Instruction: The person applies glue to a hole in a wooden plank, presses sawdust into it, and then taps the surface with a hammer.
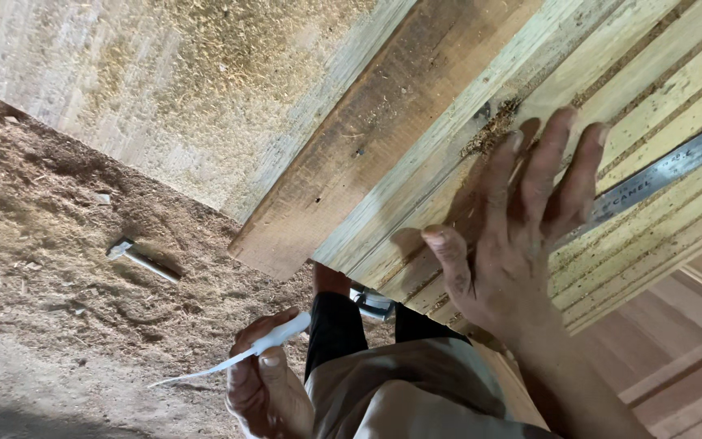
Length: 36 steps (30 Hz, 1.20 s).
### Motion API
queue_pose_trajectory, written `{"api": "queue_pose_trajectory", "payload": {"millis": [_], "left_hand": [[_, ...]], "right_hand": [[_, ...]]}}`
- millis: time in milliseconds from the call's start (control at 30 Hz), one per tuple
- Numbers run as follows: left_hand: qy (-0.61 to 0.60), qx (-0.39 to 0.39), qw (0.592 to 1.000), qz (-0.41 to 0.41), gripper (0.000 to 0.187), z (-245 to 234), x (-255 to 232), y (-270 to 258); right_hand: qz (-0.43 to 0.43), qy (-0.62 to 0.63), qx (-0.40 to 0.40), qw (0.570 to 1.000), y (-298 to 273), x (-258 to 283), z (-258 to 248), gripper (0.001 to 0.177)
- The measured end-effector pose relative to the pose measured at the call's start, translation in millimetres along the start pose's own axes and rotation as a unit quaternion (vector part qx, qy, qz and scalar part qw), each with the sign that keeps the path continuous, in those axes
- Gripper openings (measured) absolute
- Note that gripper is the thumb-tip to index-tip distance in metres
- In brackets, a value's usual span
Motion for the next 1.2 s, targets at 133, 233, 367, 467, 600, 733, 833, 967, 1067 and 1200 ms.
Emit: {"api": "queue_pose_trajectory", "payload": {"millis": [133, 233, 367, 467, 600, 733, 833, 967, 1067, 1200], "left_hand": [[0.001, 0.001, 1.0, 0.012, 0.028, 2, -6, 3], [0.0, -0.009, 1.0, 0.006, 0.028, 2, -7, 4], [-0.007, -0.011, 1.0, 0.008, 0.025, 2, -9, 5], [-0.001, 0.0, 1.0, 0.012, 0.022, -1, -6, 6], [-0.003, -0.002, 1.0, 0.012, 0.027, 1, -9, 7], [0.0, -0.009, 1.0, 0.003, 0.031, 2, -6, 7], [0.002, 0.0, 1.0, 0.001, 0.031, -1, -4, 6], [0.019, -0.006, 1.0, 0.01, 0.033, 2, -8, 9], [0.019, -0.007, 1.0, 0.016, 0.033, 4, -7, 9], [0.023, -0.001, 1.0, -0.001, 0.034, 7, -9, 9]], "right_hand": [[0.022, -0.032, -0.025, 0.999, -5, -8, 7, 0.093], [0.001, -0.055, -0.023, 0.998, -5, 7, -3, 0.091], [0.015, -0.035, -0.03, 0.999, -7, 2, -2, 0.085], [0.013, -0.044, 0.008, 0.999, -5, 9, -6, 0.089], [0.027, -0.073, -0.066, 0.995, -8, -17, 10, 0.084], [0.001, -0.068, -0.029, 0.997, -4, -1, -6, 0.08], [-0.046, -0.042, -0.019, 0.998, -8, 12, -14, 0.077], [-0.062, -0.055, -0.047, 0.995, -14, -2, -3, 0.075], [-0.065, -0.062, -0.037, 0.995, -12, -12, -9, 0.068], [-0.115, -0.079, -0.014, 0.99, -8, -16, -12, 0.072]]}}
Point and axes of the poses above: each hand's wrist, its own y-axis towards the middle knuckle, its own z-axis out of the palm, x = y × z, the point moved 6 cm from there along y, towards the middle knuckle, and after that the axes turned 1 degree about z, right-handed, at the moved point
